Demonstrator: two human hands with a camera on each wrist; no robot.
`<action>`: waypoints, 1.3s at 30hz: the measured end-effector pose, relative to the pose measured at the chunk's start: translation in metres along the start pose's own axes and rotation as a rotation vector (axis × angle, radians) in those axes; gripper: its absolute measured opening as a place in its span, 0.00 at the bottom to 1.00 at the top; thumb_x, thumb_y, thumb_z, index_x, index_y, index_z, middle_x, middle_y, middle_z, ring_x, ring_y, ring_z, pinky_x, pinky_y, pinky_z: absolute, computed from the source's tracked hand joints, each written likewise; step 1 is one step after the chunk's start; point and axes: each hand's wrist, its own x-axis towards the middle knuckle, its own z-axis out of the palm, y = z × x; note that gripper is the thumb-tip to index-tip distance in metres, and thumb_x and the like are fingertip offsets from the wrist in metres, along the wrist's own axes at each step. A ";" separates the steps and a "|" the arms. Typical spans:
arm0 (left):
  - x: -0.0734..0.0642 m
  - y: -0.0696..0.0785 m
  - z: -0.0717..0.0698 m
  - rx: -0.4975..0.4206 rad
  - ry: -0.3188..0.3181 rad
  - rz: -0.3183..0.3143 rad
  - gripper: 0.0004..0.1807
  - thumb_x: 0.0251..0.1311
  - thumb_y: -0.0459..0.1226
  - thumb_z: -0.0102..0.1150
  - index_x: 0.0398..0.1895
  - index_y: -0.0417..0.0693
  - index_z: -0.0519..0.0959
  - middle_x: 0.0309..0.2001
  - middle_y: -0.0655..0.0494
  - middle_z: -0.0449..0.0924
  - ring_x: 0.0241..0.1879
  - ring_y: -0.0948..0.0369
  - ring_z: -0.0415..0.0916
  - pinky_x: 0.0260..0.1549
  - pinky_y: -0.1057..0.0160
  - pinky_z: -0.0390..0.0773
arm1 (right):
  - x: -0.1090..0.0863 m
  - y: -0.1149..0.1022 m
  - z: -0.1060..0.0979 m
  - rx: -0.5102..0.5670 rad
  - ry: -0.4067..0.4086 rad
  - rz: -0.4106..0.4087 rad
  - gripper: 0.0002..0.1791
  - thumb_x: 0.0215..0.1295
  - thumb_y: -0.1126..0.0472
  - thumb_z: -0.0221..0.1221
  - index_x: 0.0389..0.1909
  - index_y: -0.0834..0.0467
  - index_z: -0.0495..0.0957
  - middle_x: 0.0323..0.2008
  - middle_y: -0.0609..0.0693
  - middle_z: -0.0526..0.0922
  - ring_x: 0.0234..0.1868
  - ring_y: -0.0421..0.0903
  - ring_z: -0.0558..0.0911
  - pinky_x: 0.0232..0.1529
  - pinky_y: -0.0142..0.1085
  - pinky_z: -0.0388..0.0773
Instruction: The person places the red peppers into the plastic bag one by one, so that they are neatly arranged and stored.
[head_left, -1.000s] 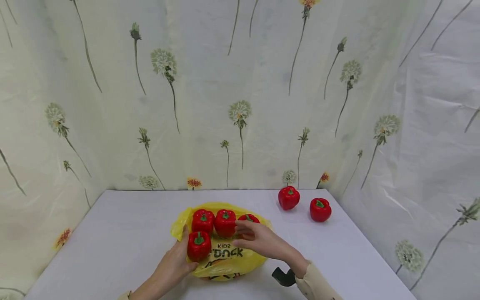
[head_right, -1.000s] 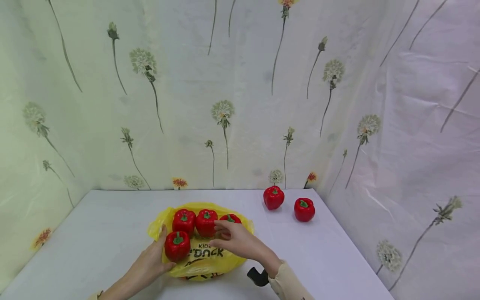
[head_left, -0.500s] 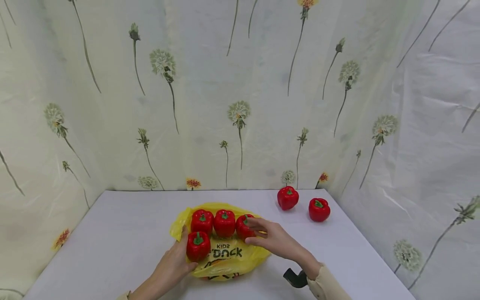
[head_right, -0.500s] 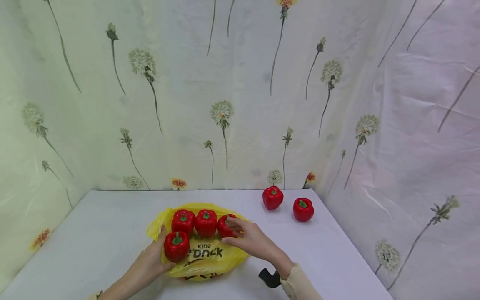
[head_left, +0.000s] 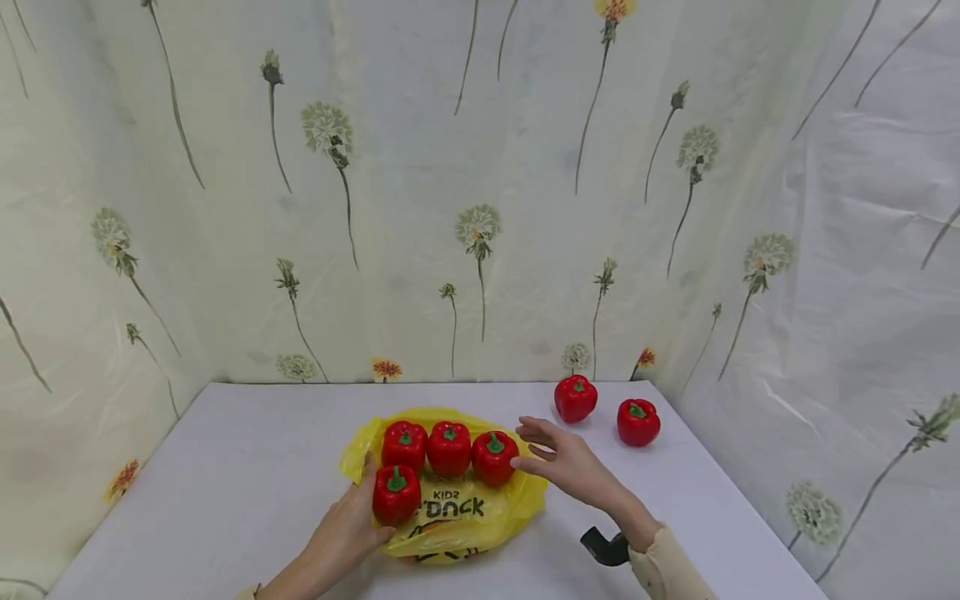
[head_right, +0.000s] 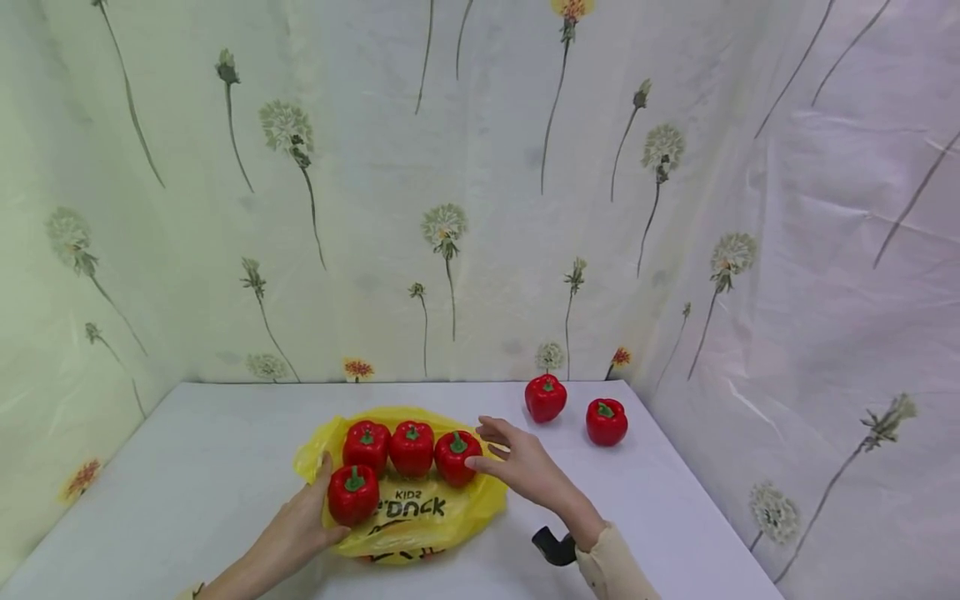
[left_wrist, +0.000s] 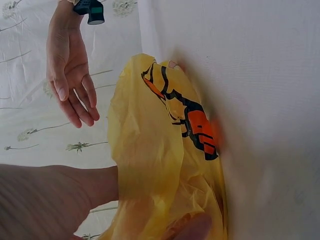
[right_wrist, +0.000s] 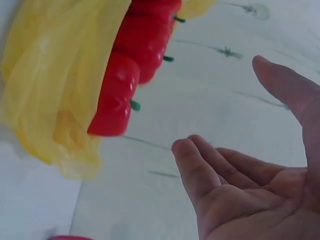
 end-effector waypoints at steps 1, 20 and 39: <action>0.000 0.000 0.000 0.000 -0.002 -0.006 0.61 0.41 0.32 0.76 0.74 0.29 0.44 0.66 0.28 0.63 0.48 0.47 0.79 0.42 0.49 0.82 | 0.000 0.000 -0.003 0.001 0.023 0.003 0.42 0.54 0.44 0.68 0.69 0.52 0.64 0.62 0.55 0.75 0.64 0.57 0.74 0.56 0.42 0.78; -0.001 -0.003 -0.001 0.006 -0.002 0.003 0.60 0.42 0.33 0.76 0.74 0.30 0.44 0.65 0.29 0.65 0.45 0.51 0.79 0.39 0.52 0.83 | 0.003 0.021 -0.072 -0.093 0.326 0.141 0.54 0.55 0.40 0.65 0.74 0.60 0.50 0.71 0.62 0.60 0.71 0.60 0.61 0.63 0.49 0.69; -0.002 -0.003 -0.001 -0.004 -0.005 0.028 0.60 0.43 0.33 0.75 0.73 0.29 0.44 0.65 0.29 0.64 0.47 0.49 0.79 0.40 0.51 0.83 | 0.005 0.044 -0.098 -0.107 0.545 0.296 0.55 0.58 0.40 0.64 0.76 0.58 0.43 0.74 0.62 0.53 0.74 0.61 0.54 0.64 0.59 0.65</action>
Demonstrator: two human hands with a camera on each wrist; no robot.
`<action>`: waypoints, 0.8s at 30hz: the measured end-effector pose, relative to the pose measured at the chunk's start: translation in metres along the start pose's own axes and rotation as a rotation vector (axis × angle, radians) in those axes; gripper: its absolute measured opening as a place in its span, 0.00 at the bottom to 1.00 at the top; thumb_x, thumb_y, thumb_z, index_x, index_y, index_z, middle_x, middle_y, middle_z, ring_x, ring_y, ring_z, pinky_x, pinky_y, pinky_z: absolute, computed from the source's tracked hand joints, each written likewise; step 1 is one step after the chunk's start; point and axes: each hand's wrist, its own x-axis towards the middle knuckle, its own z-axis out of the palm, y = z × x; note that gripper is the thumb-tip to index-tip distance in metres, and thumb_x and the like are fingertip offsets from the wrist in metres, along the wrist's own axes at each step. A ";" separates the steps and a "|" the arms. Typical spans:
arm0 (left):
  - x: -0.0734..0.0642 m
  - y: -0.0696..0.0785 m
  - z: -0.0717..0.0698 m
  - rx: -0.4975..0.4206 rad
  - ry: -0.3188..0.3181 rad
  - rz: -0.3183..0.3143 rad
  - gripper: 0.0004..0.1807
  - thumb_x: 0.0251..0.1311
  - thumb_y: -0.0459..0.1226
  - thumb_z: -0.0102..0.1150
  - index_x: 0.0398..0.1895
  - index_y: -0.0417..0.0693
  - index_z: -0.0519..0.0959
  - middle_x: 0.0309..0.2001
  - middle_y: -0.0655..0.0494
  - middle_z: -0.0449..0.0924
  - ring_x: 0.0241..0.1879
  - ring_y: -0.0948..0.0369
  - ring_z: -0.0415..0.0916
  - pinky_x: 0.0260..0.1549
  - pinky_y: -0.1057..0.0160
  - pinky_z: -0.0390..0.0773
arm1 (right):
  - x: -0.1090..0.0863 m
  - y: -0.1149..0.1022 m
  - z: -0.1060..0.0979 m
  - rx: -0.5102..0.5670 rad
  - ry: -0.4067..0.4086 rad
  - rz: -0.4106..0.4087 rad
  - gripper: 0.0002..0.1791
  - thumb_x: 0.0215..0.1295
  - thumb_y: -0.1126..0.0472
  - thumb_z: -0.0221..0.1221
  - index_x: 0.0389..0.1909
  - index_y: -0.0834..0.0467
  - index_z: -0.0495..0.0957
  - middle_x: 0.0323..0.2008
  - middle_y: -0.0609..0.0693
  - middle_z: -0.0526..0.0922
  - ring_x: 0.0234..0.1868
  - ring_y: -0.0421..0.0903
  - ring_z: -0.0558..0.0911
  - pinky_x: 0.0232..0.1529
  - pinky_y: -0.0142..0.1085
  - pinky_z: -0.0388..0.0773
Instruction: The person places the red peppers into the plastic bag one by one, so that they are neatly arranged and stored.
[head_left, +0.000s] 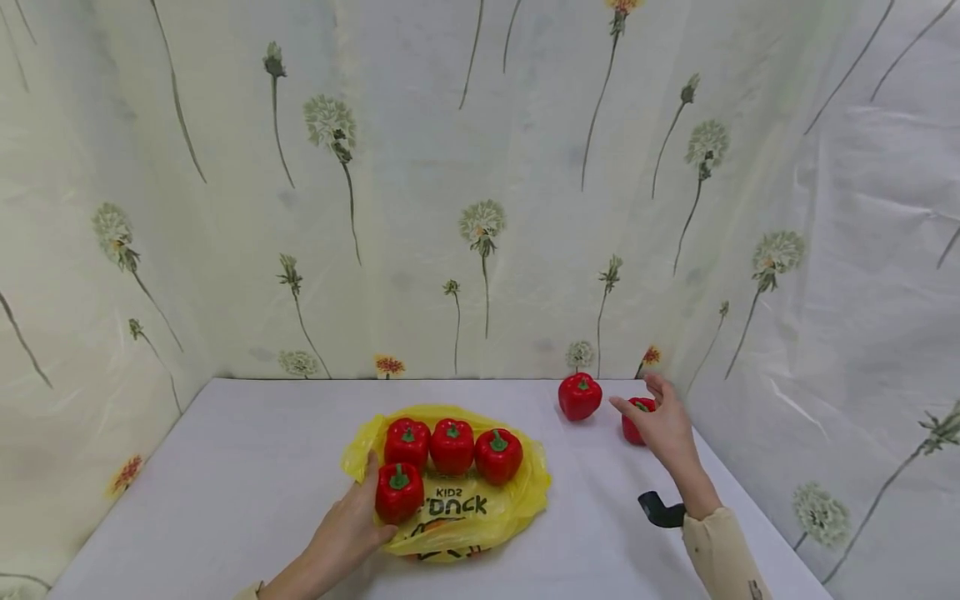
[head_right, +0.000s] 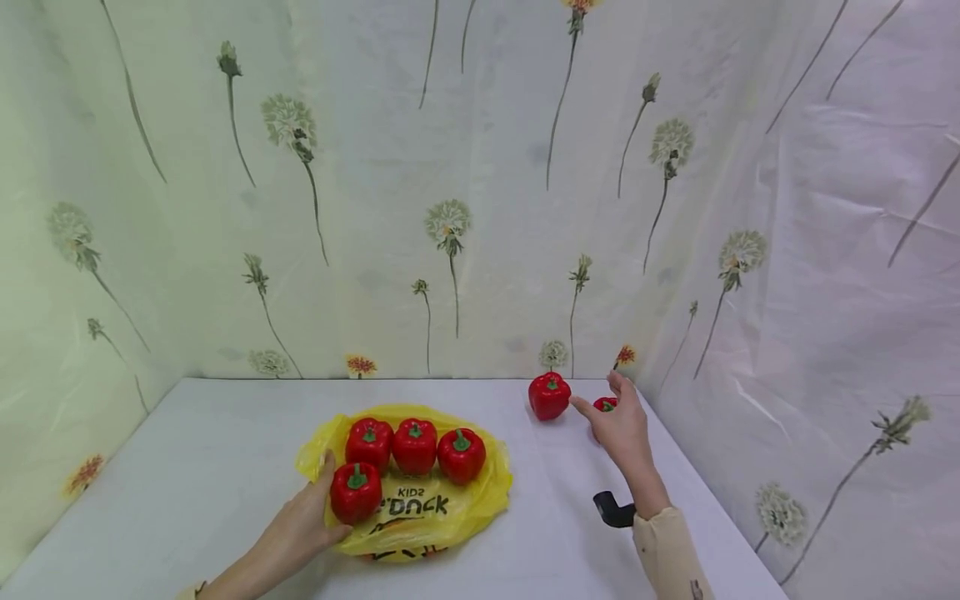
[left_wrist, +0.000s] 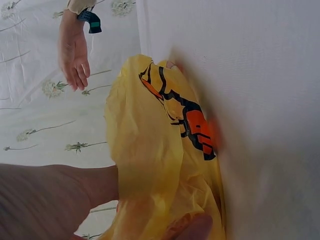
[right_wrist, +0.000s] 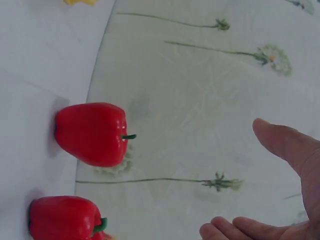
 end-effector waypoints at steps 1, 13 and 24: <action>0.000 0.000 0.000 0.001 -0.001 -0.002 0.60 0.43 0.33 0.75 0.73 0.29 0.44 0.65 0.29 0.65 0.46 0.49 0.79 0.40 0.52 0.83 | 0.002 0.003 0.000 0.011 0.012 0.012 0.55 0.58 0.40 0.63 0.76 0.58 0.43 0.74 0.62 0.52 0.74 0.61 0.54 0.64 0.60 0.65; 0.000 0.001 0.001 0.017 -0.001 -0.006 0.60 0.42 0.33 0.76 0.73 0.29 0.45 0.65 0.30 0.66 0.47 0.49 0.79 0.44 0.49 0.82 | 0.011 0.020 -0.004 0.057 0.092 0.048 0.52 0.59 0.43 0.64 0.74 0.60 0.47 0.73 0.63 0.55 0.73 0.62 0.54 0.66 0.59 0.63; 0.002 0.001 0.004 0.022 -0.023 -0.045 0.61 0.42 0.33 0.76 0.74 0.31 0.44 0.66 0.30 0.64 0.51 0.44 0.77 0.47 0.47 0.80 | 0.024 0.047 0.003 0.035 0.107 0.085 0.54 0.58 0.47 0.66 0.74 0.65 0.43 0.72 0.67 0.52 0.72 0.65 0.54 0.64 0.60 0.64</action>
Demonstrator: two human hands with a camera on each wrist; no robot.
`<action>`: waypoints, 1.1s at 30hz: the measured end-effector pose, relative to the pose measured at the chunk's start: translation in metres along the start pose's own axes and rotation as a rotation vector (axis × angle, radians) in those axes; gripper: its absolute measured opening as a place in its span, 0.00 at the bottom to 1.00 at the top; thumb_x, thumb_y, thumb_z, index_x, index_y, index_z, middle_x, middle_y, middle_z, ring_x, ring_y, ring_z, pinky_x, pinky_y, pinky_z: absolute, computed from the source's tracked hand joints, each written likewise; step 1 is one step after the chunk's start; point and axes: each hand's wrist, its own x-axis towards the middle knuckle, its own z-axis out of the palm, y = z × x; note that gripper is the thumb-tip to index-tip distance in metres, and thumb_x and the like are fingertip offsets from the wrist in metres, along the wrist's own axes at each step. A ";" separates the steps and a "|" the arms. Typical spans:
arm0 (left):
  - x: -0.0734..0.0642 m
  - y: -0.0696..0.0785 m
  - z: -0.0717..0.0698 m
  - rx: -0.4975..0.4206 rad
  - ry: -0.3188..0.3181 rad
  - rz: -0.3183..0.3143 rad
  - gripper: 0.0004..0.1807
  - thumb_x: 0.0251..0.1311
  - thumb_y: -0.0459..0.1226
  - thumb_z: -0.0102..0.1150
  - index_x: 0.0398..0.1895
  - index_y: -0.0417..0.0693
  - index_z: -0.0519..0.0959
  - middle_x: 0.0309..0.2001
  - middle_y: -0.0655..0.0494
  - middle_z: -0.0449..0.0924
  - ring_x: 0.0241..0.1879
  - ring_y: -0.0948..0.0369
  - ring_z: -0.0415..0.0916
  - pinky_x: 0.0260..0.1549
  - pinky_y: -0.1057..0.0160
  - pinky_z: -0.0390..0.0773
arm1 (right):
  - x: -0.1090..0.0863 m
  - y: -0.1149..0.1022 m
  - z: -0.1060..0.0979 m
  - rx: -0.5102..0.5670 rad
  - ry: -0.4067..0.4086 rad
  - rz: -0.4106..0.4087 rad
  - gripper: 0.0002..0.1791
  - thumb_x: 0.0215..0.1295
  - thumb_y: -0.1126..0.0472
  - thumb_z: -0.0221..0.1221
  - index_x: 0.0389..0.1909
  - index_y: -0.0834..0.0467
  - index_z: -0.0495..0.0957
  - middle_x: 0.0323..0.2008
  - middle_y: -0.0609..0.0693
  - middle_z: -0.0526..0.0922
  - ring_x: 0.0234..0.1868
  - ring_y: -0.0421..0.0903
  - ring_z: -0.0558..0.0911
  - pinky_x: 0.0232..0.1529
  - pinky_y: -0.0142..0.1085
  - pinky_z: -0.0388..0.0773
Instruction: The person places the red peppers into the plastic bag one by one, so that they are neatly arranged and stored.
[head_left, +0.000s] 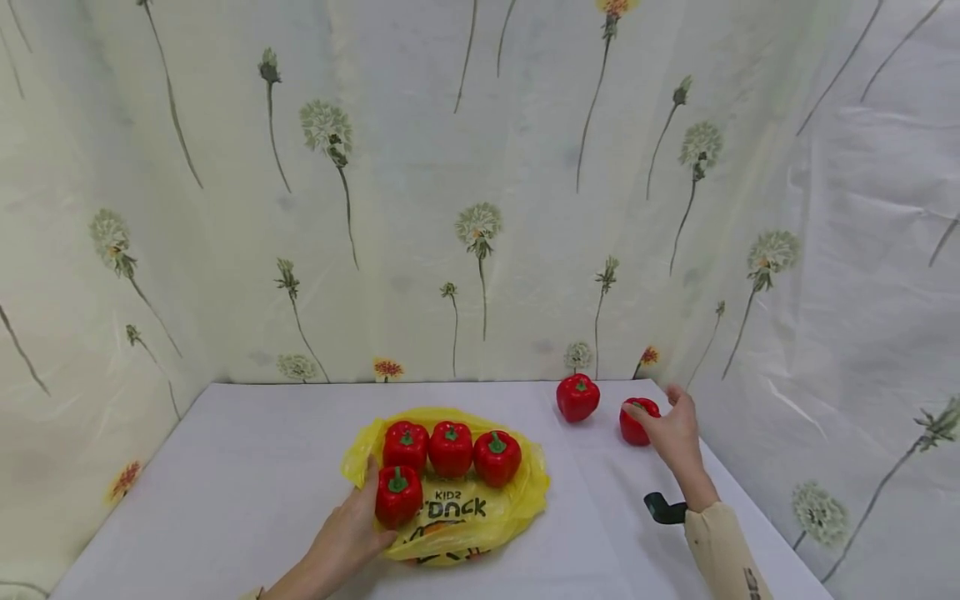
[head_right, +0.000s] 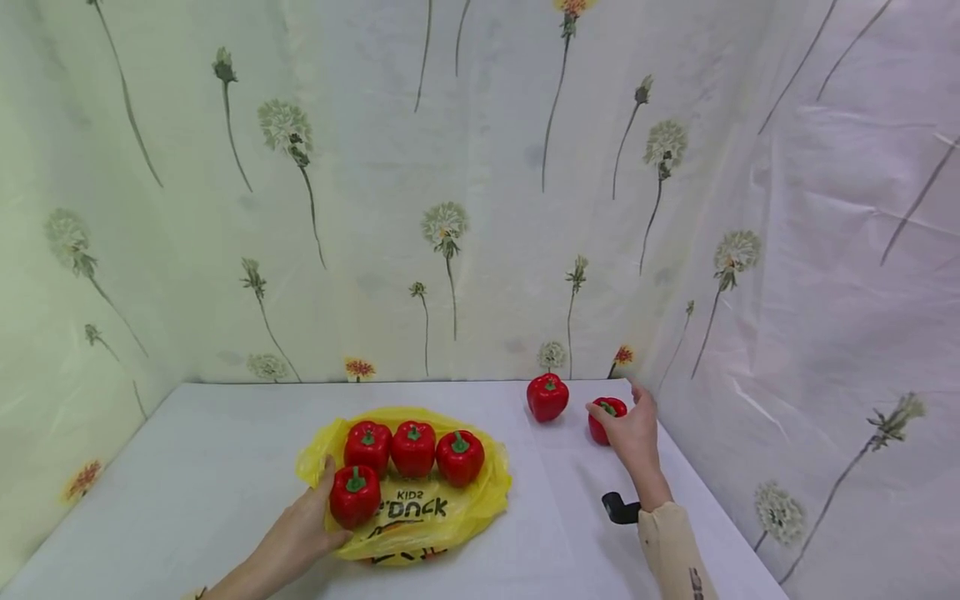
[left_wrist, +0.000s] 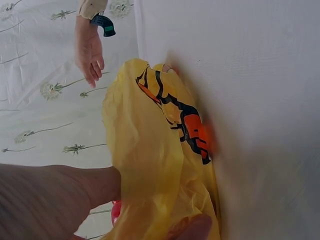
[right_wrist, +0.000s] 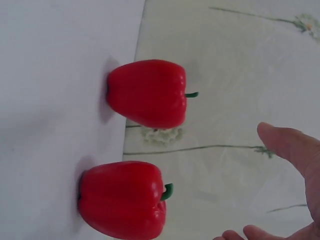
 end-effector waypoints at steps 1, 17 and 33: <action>0.000 0.000 0.000 0.001 -0.001 -0.002 0.61 0.41 0.33 0.76 0.74 0.31 0.44 0.66 0.30 0.63 0.51 0.44 0.78 0.47 0.47 0.80 | 0.001 0.003 0.001 0.001 -0.001 0.007 0.54 0.58 0.47 0.66 0.74 0.65 0.43 0.72 0.68 0.52 0.71 0.65 0.54 0.64 0.61 0.64; -0.004 -0.001 0.001 0.009 0.022 0.060 0.60 0.41 0.33 0.77 0.73 0.28 0.46 0.64 0.29 0.66 0.52 0.40 0.77 0.46 0.46 0.80 | 0.019 0.048 0.019 -0.009 -0.069 0.120 0.59 0.58 0.48 0.65 0.74 0.67 0.34 0.72 0.72 0.44 0.71 0.69 0.50 0.63 0.63 0.62; -0.002 0.000 0.002 0.012 0.010 0.044 0.60 0.41 0.33 0.77 0.73 0.29 0.45 0.65 0.31 0.66 0.54 0.42 0.76 0.47 0.46 0.80 | 0.028 0.086 0.030 0.000 -0.187 0.227 0.67 0.56 0.30 0.58 0.72 0.73 0.30 0.71 0.76 0.44 0.70 0.70 0.51 0.68 0.61 0.56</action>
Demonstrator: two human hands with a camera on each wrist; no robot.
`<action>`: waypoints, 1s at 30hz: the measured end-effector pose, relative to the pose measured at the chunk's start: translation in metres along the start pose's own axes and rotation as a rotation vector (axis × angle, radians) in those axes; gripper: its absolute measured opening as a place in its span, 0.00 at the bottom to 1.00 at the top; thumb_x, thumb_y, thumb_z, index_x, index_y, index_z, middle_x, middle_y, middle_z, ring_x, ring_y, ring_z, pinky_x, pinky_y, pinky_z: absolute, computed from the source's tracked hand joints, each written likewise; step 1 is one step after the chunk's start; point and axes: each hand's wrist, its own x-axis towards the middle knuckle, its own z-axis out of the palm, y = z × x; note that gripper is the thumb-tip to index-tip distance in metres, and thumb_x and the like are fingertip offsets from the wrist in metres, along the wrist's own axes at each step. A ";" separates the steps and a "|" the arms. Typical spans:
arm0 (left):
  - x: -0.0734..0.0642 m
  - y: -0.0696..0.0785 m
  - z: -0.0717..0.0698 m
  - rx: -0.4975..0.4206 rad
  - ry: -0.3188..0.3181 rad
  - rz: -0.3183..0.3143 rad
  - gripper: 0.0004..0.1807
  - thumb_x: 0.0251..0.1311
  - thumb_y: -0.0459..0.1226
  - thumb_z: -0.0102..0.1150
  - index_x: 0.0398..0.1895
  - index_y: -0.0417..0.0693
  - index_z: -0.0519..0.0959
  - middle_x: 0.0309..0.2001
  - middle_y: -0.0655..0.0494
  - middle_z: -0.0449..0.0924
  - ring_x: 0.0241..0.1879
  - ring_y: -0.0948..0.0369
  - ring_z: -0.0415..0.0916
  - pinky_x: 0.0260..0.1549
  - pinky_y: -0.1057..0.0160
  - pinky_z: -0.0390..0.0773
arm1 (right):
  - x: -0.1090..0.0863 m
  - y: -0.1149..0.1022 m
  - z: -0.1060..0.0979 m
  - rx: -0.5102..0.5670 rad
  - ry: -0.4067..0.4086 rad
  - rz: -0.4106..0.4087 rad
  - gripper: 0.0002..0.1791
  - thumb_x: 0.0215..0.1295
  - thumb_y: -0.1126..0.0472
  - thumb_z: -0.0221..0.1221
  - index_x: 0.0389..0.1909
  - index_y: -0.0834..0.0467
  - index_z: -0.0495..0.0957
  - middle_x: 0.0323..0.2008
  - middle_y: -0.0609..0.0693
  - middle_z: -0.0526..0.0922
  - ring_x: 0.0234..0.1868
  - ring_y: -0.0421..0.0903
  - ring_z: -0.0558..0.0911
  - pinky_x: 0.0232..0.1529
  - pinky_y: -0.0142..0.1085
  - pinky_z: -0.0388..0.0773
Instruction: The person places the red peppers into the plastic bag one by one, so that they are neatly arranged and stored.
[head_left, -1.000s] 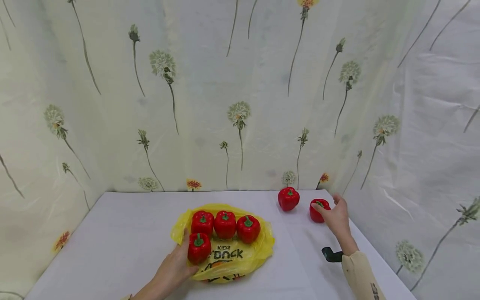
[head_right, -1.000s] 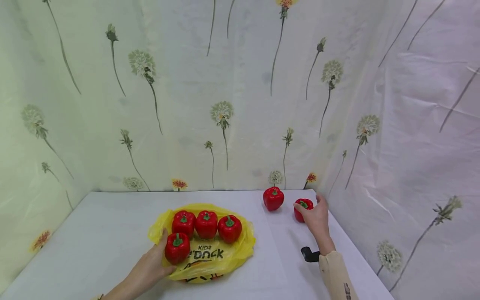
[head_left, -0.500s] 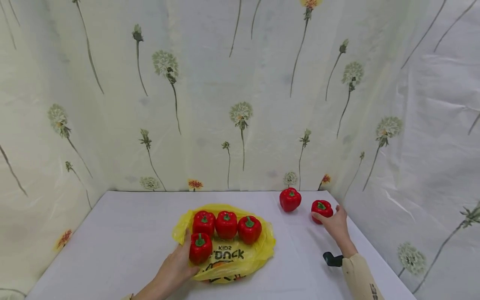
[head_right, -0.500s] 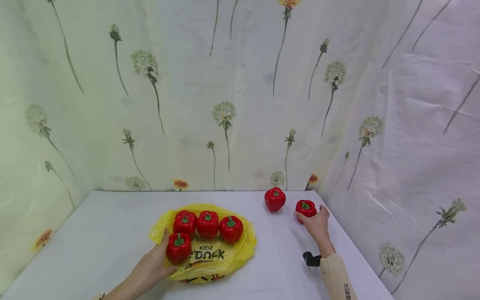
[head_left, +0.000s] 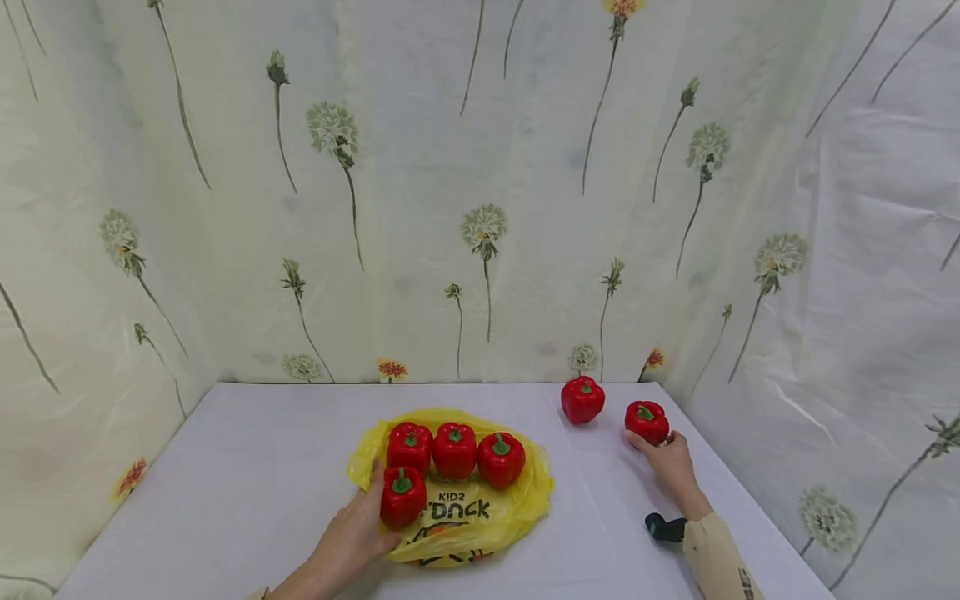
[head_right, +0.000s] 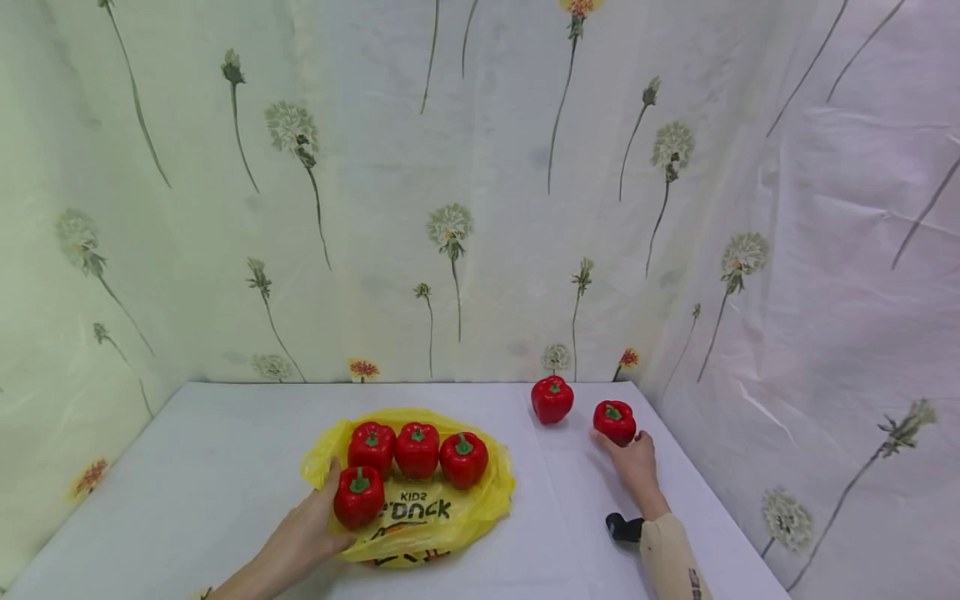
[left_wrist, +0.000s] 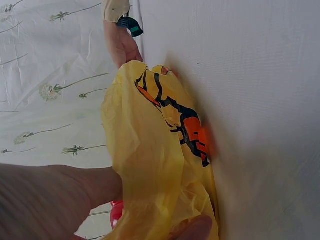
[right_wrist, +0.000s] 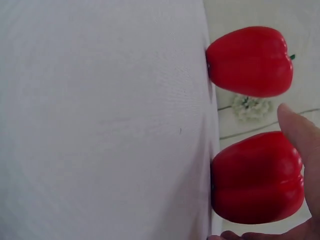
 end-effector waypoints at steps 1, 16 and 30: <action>0.000 0.000 0.000 0.001 -0.001 -0.003 0.60 0.41 0.33 0.77 0.73 0.29 0.45 0.65 0.31 0.66 0.54 0.42 0.76 0.47 0.46 0.80 | 0.002 0.001 0.000 -0.001 -0.002 0.005 0.67 0.56 0.31 0.58 0.72 0.72 0.30 0.71 0.76 0.44 0.70 0.70 0.51 0.68 0.62 0.56; 0.000 -0.001 0.000 -0.006 0.012 0.001 0.60 0.41 0.33 0.76 0.73 0.29 0.45 0.65 0.29 0.65 0.51 0.41 0.77 0.46 0.46 0.80 | 0.007 0.001 0.009 0.010 0.106 -0.023 0.54 0.61 0.41 0.61 0.70 0.74 0.46 0.67 0.74 0.57 0.67 0.68 0.58 0.66 0.59 0.62; 0.002 -0.003 0.002 -0.006 0.007 -0.001 0.61 0.41 0.33 0.76 0.73 0.29 0.44 0.66 0.29 0.64 0.54 0.39 0.75 0.48 0.45 0.79 | 0.002 -0.006 0.009 0.072 0.153 0.020 0.51 0.61 0.47 0.60 0.69 0.74 0.43 0.67 0.75 0.55 0.67 0.68 0.58 0.66 0.58 0.62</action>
